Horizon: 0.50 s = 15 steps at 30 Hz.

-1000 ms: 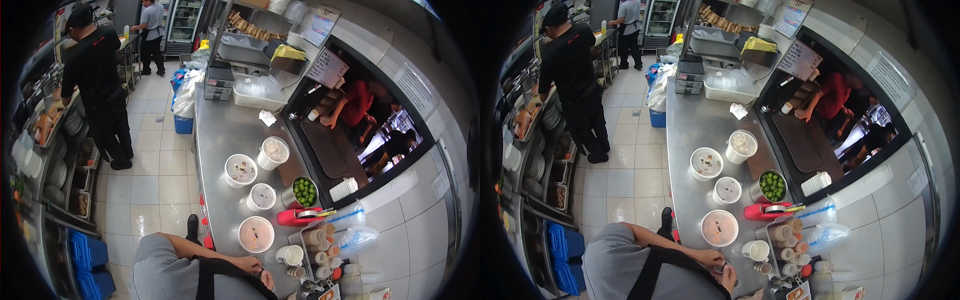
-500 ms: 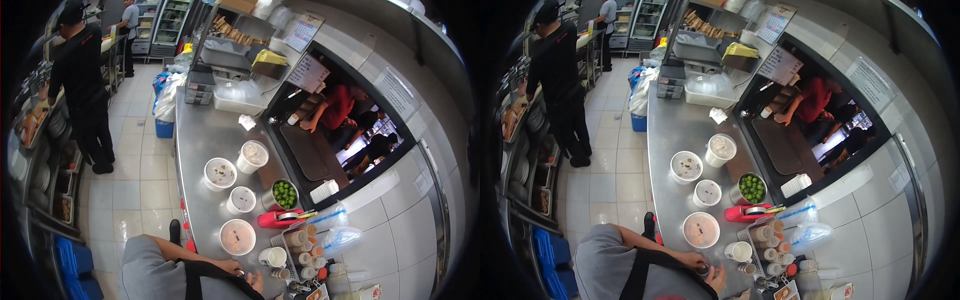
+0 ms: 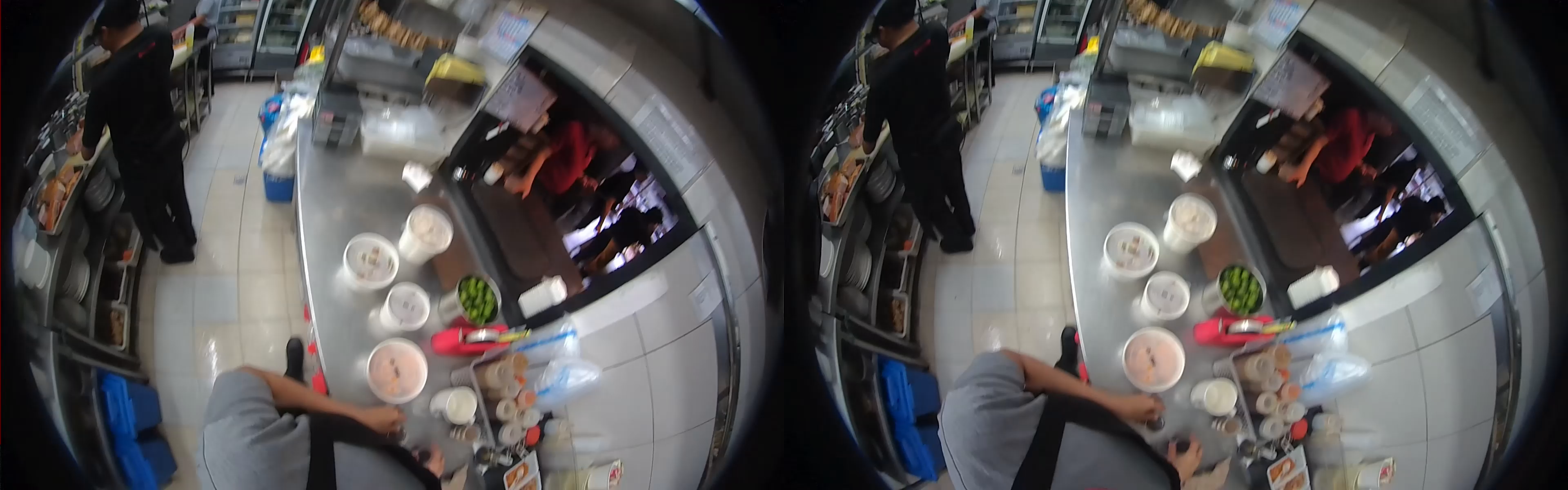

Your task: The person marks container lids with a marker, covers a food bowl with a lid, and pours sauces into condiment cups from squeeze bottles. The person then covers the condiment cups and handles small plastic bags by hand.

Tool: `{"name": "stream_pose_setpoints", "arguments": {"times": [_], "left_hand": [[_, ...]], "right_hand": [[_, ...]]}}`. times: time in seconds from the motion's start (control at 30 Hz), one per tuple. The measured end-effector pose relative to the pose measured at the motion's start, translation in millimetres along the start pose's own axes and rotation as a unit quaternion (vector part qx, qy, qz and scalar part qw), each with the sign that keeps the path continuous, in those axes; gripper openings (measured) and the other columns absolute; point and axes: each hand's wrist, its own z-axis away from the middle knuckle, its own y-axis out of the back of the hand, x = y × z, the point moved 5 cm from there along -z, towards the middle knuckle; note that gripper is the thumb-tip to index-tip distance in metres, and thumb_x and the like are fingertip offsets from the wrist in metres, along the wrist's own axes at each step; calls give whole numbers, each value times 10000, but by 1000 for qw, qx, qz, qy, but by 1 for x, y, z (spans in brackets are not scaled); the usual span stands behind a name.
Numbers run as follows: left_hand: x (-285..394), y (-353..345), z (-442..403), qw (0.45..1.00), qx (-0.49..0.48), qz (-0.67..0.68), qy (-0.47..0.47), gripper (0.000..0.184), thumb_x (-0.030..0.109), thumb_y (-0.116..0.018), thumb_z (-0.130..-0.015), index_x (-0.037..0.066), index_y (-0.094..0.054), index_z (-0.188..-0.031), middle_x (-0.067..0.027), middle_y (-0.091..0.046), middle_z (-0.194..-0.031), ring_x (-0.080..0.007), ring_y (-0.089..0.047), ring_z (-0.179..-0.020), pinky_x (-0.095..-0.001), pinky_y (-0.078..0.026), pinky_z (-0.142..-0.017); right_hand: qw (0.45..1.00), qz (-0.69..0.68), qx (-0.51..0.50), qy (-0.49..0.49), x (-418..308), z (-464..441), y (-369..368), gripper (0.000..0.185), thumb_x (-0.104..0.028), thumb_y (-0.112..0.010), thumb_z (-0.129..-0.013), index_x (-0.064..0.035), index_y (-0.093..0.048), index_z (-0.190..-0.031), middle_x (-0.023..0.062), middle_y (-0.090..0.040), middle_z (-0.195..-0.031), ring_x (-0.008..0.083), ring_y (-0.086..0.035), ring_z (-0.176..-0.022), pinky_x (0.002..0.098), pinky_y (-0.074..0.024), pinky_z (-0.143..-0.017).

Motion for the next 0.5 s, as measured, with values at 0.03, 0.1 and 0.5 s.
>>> {"name": "stream_pose_setpoints", "arguments": {"times": [0.03,0.1,0.5], "left_hand": [[11,12,1,998,-44,14,36,153,127,-548,-781,-15,-549,-836,-220,-582,-796,-381,-583,-860,-468,-454,-748],[19,15,4,973,-178,57,138,283,107,-531,-816,33,-574,-1086,-172,-606,-900,-319,-563,-948,-399,-441,-855],[16,3,-9,982,-115,131,75,464,87,-577,-783,54,-499,-1239,-186,-595,-1077,-320,-598,-964,-383,-496,-784]], "right_hand": [[999,6,41,-24,-34,-2,12,515,-202,-703,-681,-29,-534,-1135,224,-542,-1050,400,-524,-977,451,-431,-839],[997,-58,36,-30,-87,-5,27,506,-184,-692,-702,-20,-519,-1148,203,-541,-1083,391,-525,-984,449,-430,-846],[996,-56,47,-56,-89,-1,2,437,-202,-702,-744,-59,-514,-1111,197,-526,-1203,386,-466,-1126,454,-366,-942]]}}
